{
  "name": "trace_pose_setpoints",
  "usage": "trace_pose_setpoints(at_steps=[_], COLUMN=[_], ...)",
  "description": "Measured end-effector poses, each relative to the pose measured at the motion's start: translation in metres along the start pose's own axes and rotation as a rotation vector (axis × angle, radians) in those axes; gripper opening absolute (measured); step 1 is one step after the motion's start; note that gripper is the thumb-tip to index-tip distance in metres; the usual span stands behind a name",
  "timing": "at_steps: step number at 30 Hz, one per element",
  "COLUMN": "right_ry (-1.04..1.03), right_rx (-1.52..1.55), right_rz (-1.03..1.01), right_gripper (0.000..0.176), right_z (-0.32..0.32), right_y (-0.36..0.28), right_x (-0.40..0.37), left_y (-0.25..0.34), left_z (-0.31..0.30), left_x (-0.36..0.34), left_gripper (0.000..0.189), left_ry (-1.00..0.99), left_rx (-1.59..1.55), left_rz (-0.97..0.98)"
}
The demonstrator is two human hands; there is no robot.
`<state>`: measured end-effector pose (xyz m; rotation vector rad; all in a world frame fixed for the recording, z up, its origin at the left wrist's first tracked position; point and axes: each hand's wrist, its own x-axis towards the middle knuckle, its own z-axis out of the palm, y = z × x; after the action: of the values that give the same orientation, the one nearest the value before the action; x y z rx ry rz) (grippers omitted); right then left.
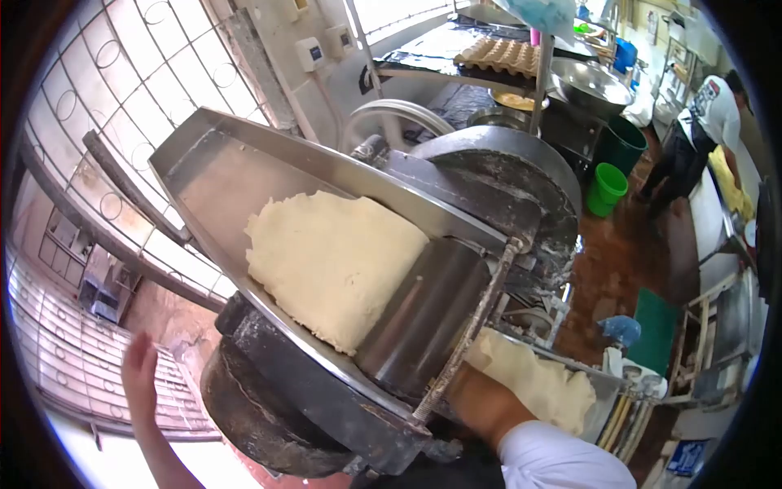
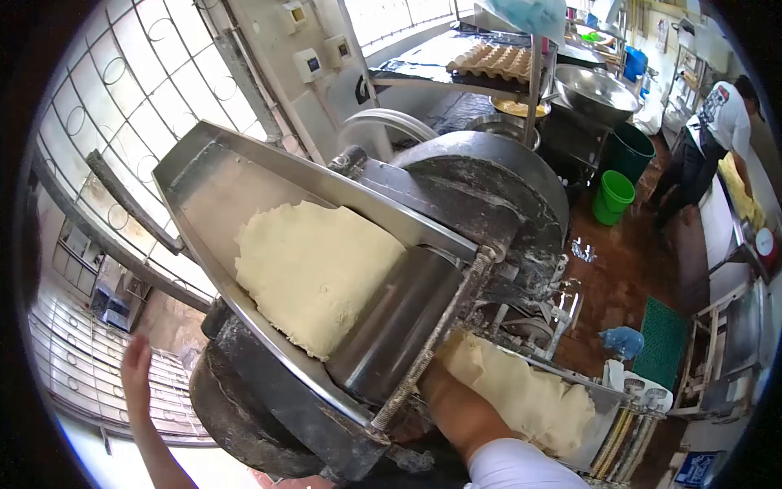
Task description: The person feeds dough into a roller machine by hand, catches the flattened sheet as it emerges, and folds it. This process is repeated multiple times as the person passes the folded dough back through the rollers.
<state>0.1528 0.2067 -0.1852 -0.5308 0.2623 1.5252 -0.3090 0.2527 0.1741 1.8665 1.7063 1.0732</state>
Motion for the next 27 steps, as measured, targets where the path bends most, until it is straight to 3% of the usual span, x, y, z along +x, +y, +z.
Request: trace_pose_setpoints(at_steps=[2, 3, 4, 5, 6, 7, 8, 10, 11, 13, 14, 16, 22, 27], right_ry=[-0.013, -0.017, -0.028, -0.038, -0.033, -0.026, -0.024, 0.016, 0.050, 0.018, 0.036, 0.117, 0.088, 0.075], right_rx=[-0.014, -0.028, -0.041, -0.078, -0.109, -0.128, -0.044, -0.131, -0.220, -0.235, -0.346, -0.568, -0.646, -0.812], right_rz=[-0.016, -0.024, -0.036, -0.052, -0.049, -0.034, 0.109, 0.078, 0.048, 0.028, -0.017, -0.088, -0.183, -0.225], right_gripper=[0.064, 0.064, 0.064, 0.063, 0.063, 0.063, 0.053, 0.045, 0.038, 0.046, 0.046, 0.048, 0.046, 0.044], right_z=[0.007, 0.009, 0.013, 0.017, 0.014, 0.009, -0.024, -0.039, -0.043, -0.048, -0.041, -0.012, 0.016, 0.042], right_y=[-0.002, -0.005, -0.008, -0.013, -0.018, -0.023, -0.026, -0.034, -0.040, -0.054, -0.061, -0.082, -0.124, -0.150], right_x=[-0.006, -0.013, -0.021, -0.033, -0.042, -0.048, -0.033, -0.059, -0.073, -0.103, -0.123, -0.173, -0.256, -0.289], left_y=[-0.065, -0.112, -0.155, -0.159, -0.177, -0.187, -0.191, -0.156, -0.244, -0.227, -0.218, -0.195, -0.016, 0.018], left_z=[-0.003, 0.006, 0.012, 0.040, 0.064, 0.089, 0.118, 0.178, 0.209, 0.271, 0.291, 0.324, 0.339, 0.403], left_x=[-0.039, -0.064, -0.090, -0.118, -0.149, -0.181, -0.210, -0.247, -0.285, -0.296, -0.294, -0.293, -0.292, -0.274], left_gripper=[0.043, 0.040, 0.035, 0.039, 0.042, 0.047, 0.052, 0.063, 0.054, 0.054, 0.054, 0.041, 0.035, 0.036], left_ry=[0.092, 0.110, -0.006, -0.091, -0.189, -0.346, -0.539, -0.977, -1.070, -1.421, -1.427, -1.463, -1.079, -0.817], left_rx=[0.124, 0.018, 0.079, 0.212, 0.247, 0.238, 0.209, -0.006, 0.421, 0.094, 0.089, 0.112, 0.332, 0.154], left_rz=[-0.306, -0.381, -0.508, -0.655, -0.668, -0.631, -0.557, -0.329, -0.005, 0.150, 0.154, 0.458, 0.143, 0.125])
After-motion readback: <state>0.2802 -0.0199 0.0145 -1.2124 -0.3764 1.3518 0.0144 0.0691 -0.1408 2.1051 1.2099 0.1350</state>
